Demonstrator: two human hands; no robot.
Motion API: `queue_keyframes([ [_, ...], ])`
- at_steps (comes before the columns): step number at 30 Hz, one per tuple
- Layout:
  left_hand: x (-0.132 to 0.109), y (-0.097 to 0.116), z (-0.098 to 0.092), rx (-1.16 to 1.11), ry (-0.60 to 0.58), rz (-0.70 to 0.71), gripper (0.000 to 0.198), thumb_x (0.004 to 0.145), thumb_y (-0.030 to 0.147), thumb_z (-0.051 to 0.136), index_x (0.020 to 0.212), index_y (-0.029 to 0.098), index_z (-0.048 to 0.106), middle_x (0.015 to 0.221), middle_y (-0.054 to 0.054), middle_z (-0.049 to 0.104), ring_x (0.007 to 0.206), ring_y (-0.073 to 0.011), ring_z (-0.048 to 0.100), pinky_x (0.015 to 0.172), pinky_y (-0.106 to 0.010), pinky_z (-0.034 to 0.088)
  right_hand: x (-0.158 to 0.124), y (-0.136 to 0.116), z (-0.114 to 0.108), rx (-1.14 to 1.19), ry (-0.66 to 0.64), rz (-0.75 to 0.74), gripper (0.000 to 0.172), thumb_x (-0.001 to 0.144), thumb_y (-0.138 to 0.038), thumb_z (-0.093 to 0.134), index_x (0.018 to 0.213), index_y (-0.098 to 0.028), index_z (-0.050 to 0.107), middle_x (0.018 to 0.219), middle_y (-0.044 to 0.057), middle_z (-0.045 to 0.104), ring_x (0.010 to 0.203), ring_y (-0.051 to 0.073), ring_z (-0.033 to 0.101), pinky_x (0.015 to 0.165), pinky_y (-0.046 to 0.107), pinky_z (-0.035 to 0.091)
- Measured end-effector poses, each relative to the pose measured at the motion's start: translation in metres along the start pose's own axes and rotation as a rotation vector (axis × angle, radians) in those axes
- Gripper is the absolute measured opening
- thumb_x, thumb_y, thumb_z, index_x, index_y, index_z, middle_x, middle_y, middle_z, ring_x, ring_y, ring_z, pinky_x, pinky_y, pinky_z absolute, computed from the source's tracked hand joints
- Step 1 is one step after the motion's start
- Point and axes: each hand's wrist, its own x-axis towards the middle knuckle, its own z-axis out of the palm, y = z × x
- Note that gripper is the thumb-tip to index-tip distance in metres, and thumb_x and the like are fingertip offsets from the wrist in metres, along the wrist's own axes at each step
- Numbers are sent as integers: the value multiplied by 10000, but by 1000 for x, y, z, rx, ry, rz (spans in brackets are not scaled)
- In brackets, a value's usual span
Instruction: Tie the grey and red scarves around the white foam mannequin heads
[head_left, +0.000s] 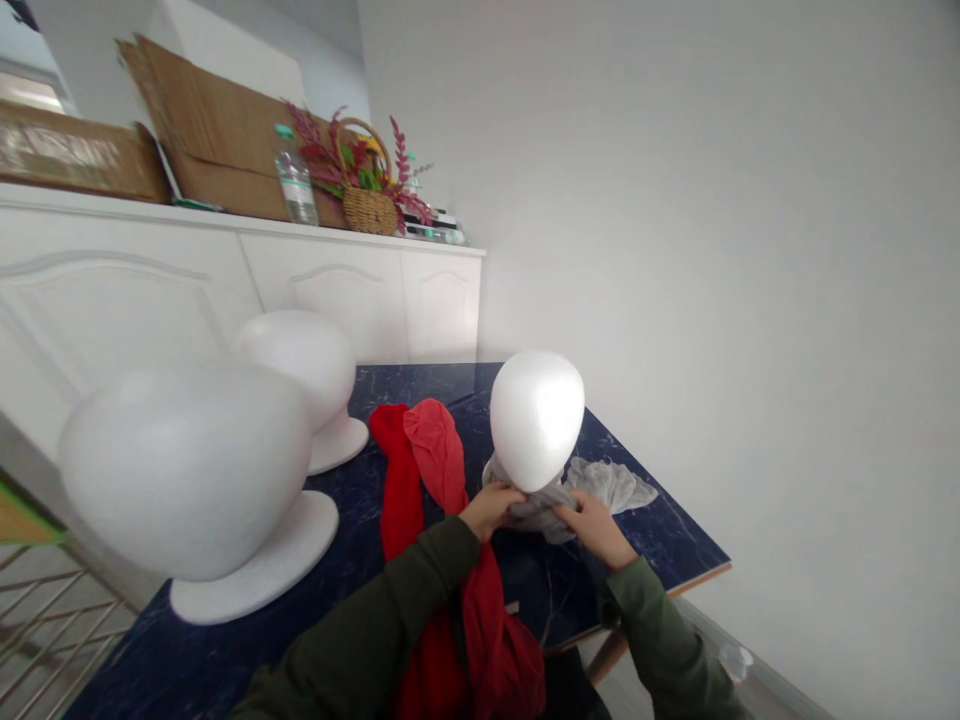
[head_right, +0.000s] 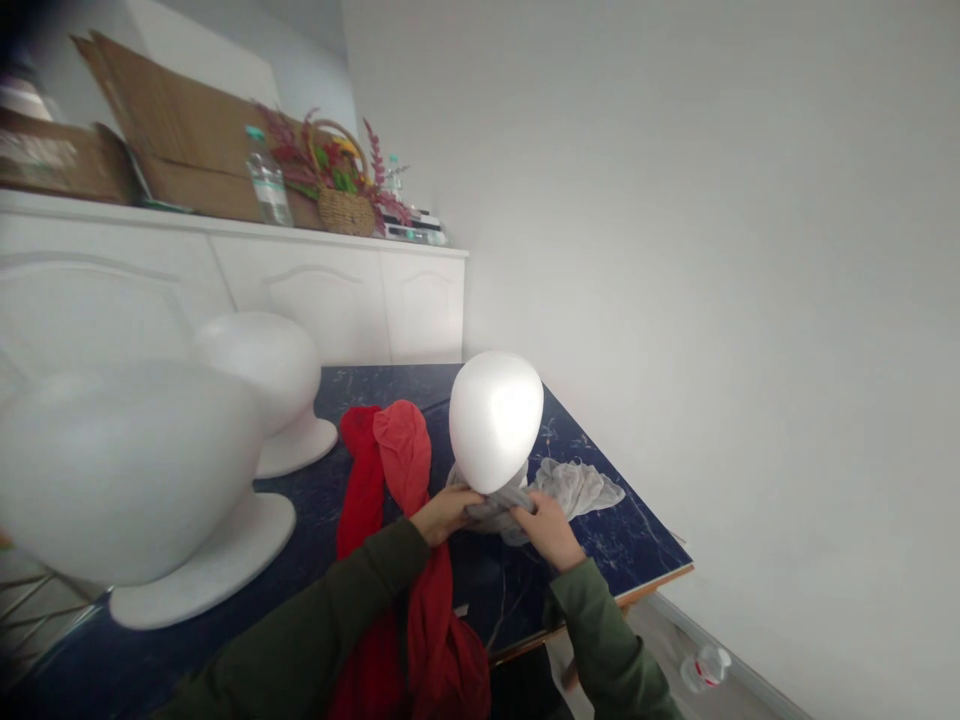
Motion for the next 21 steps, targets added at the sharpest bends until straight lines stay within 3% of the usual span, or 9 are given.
queue_keyframes([
  [3,1,14,-23,-85,11,-65,276,643,268,491,861,134,594,726,-52,642,718,-177,602,661,-281,473,12,21,-23,-412,243,-45,96,653,-236,512,584,-172,530,632,29,526,677,188,508,629,289,378],
  [7,-2,24,-46,23,-88,-141,313,537,185,563,836,104,609,730,-59,639,622,-157,585,605,-269,462,25,41,-34,-479,317,-23,41,622,-166,482,582,-170,486,702,61,518,723,201,494,658,293,367],
  [10,0,20,-51,218,85,-50,421,498,146,623,914,94,583,809,-79,637,717,-188,588,657,-277,448,31,47,-21,-461,302,-64,149,615,-122,450,735,-158,529,833,82,550,840,217,501,749,299,373],
  [12,2,15,-48,264,206,15,548,503,161,656,1034,108,528,930,-89,621,841,-204,571,724,-276,432,31,49,-9,-431,275,-88,313,627,-115,431,922,-141,532,948,98,565,927,226,499,822,313,367],
  [14,2,11,-41,266,232,67,612,524,172,661,1109,132,488,1043,-84,592,941,-205,542,781,-263,415,30,49,3,-349,230,-108,426,652,-119,406,1069,-133,491,1054,105,558,1007,226,487,880,327,355],
  [17,2,11,-24,223,143,122,539,591,183,601,1120,143,502,1054,-66,599,947,-209,547,789,-270,421,32,50,12,-162,170,-138,418,706,-138,351,1098,-158,493,1108,85,558,1072,208,475,915,328,354],
  [21,28,26,-2,186,27,268,504,625,145,535,1128,146,520,1011,-50,624,956,-215,540,820,-292,412,65,54,1,31,288,-172,363,750,-201,334,1052,-151,528,1112,92,568,1094,213,471,933,322,356],
])
